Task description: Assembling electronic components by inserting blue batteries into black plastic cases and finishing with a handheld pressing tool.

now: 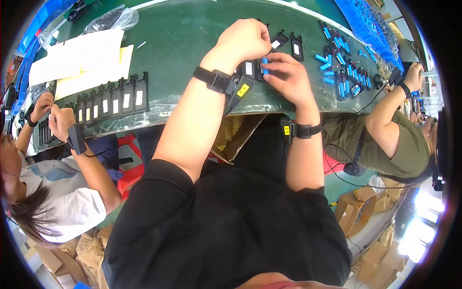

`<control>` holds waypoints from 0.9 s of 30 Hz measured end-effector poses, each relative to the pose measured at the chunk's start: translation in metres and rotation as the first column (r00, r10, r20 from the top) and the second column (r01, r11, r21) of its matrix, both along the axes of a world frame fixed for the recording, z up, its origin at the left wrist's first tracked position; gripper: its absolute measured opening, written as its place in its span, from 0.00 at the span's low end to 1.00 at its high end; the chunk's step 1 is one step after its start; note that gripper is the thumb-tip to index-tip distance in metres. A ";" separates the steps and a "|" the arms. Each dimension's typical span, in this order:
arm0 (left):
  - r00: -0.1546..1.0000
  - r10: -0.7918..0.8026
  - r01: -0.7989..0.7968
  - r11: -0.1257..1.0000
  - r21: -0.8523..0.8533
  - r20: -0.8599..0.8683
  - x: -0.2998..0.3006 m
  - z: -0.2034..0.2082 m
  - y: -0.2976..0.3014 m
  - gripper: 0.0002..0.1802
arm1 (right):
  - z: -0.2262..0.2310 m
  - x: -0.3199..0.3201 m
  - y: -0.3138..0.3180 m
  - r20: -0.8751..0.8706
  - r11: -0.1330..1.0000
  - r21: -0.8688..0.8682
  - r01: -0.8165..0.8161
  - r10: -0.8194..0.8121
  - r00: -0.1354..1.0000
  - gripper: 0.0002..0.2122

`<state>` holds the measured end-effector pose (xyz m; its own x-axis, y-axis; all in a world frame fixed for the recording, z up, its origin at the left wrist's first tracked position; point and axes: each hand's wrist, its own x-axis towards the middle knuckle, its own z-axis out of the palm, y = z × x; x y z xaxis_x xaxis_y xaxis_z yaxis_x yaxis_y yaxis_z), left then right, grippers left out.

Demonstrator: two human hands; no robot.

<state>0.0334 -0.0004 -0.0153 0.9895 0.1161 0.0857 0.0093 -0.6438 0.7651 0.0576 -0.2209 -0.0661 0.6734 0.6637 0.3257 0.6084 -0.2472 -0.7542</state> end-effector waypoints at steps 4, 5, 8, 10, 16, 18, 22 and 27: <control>1.000 0.005 -0.005 1.000 0.009 -0.021 0.000 0.001 -0.002 0.11 | 0.000 0.002 -0.001 0.138 0.998 -0.022 -0.058 0.060 0.989 0.15; 1.000 0.004 -0.004 1.000 0.015 -0.028 0.001 0.000 -0.001 0.11 | 0.002 -0.001 -0.001 0.138 0.998 -0.022 -0.055 0.057 0.989 0.15; 1.000 -0.005 0.005 1.000 0.022 -0.022 0.004 -0.003 -0.002 0.11 | 0.008 -0.015 0.002 0.226 0.999 -0.034 -0.010 0.017 0.974 0.16; 1.000 -0.022 0.022 0.999 0.024 -0.007 0.006 -0.004 -0.001 0.11 | 0.008 -0.019 0.003 0.262 0.999 -0.036 0.011 -0.001 0.965 0.16; 0.996 -0.085 0.084 0.996 0.026 0.019 0.007 -0.004 0.000 0.12 | 0.010 -0.026 -0.002 0.347 0.996 -0.069 0.057 -0.029 0.938 0.18; 0.995 -0.089 0.092 0.993 -0.069 0.049 0.008 -0.006 -0.001 0.14 | 0.010 -0.028 -0.015 0.371 0.994 -0.005 0.105 -0.095 0.924 0.19; 0.996 -0.027 0.034 0.997 -0.069 0.088 0.007 -0.007 -0.004 0.14 | 0.028 -0.028 -0.062 0.525 0.912 0.107 0.395 -0.389 0.757 0.19; 0.989 -0.097 0.094 0.995 0.030 0.114 0.007 -0.014 -0.007 0.12 | 0.033 0.027 -0.157 0.468 0.656 0.029 0.755 -0.676 0.569 0.14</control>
